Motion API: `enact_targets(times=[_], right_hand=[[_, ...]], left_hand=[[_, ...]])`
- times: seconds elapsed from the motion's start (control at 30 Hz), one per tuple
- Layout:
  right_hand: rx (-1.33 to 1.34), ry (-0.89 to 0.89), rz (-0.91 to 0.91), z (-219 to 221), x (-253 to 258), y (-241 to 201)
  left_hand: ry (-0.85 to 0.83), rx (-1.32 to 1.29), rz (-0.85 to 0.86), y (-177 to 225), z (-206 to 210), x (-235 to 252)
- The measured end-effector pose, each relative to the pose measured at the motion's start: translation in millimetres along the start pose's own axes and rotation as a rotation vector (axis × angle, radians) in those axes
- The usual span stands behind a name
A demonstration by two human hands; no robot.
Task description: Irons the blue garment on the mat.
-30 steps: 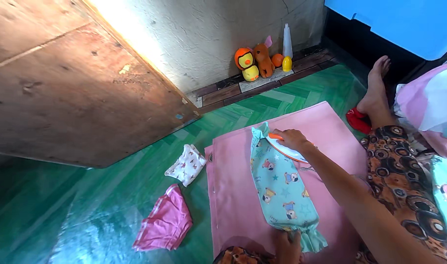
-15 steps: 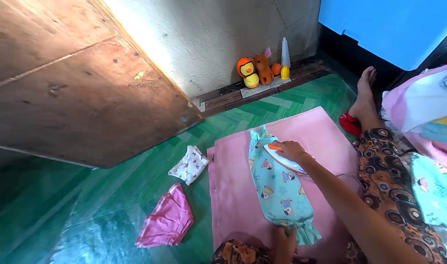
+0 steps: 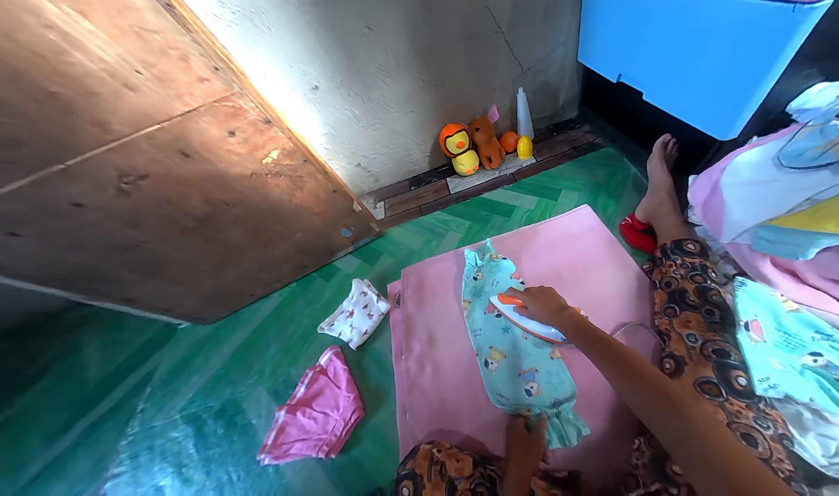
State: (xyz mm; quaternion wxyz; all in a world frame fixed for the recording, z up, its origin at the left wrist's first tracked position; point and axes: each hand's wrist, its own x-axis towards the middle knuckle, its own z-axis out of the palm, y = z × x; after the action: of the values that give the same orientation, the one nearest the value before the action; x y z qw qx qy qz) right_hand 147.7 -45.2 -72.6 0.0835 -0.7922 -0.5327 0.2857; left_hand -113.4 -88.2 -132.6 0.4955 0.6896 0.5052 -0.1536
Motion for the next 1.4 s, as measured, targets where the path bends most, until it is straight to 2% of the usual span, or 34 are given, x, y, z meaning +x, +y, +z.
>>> enact_targets(times=[0.57,1.03,1.2,1.4], right_hand=[[-0.068,-0.097,-0.161,28,-55,-4],[-0.105,-0.179,-0.268,42,-77,-5],[-0.119,-0.197,-0.359,47,-81,-3],[-0.115,-0.252,-0.394,51,-87,-4]], left_hand=[[-0.001,0.03,0.058,-1,-1,0],[0.01,0.033,0.078,-3,-1,2],[0.02,0.029,0.091,-4,0,3],[0.016,-0.009,0.054,-1,0,-1]])
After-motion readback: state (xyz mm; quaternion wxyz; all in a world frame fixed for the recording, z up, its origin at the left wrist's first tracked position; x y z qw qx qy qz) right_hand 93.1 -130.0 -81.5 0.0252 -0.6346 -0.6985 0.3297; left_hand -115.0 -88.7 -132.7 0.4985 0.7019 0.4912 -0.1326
